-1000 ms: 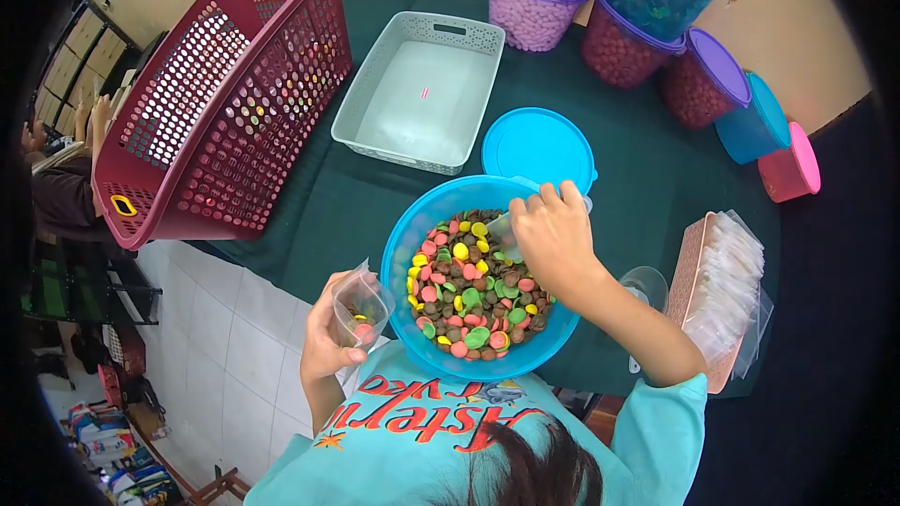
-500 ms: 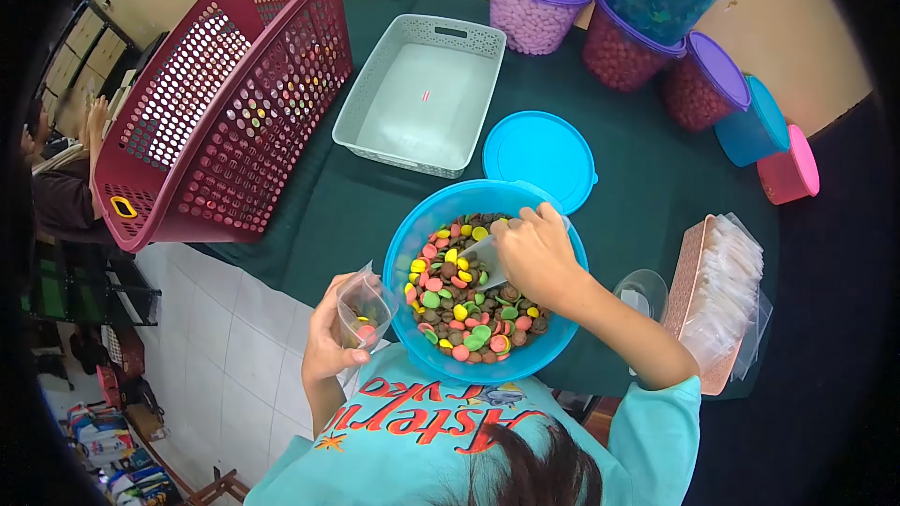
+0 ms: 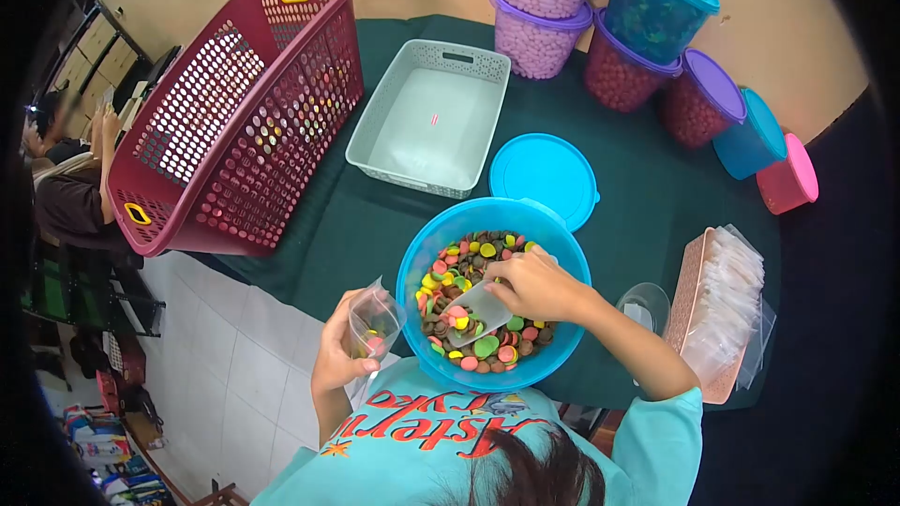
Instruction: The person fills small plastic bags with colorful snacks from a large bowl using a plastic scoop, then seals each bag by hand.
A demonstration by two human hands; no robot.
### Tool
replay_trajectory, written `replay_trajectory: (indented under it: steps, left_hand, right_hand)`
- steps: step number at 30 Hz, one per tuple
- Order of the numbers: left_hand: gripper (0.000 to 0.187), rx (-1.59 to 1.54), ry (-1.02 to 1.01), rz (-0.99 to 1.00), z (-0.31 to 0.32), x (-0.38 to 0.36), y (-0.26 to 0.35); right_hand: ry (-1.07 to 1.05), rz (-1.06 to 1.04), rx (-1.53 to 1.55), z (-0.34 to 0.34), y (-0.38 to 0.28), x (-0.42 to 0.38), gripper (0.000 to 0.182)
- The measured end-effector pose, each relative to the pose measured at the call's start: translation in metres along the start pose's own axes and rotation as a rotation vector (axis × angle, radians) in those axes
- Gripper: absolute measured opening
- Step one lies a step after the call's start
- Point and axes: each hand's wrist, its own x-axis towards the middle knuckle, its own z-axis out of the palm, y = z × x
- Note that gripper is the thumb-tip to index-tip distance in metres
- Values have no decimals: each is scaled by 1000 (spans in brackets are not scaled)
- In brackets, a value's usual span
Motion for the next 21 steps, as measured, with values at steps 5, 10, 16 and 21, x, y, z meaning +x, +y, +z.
replay_trajectory:
  steps: [5, 10, 16, 21]
  left_hand:
    - [83, 8, -22, 62, 7, 4, 5]
    - [82, 42, -49, 55, 13, 2, 11]
    - [82, 65, -20, -5, 17, 1, 20]
    - [79, 73, -21, 65, 15, 0, 12]
  right_hand:
    - [76, -117, -73, 7, -4, 4, 14]
    - [130, -135, 14, 15, 3, 6, 13]
    - [351, -138, -31, 20, -3, 10, 13]
    - [6, -166, 225, 8, -10, 8, 15]
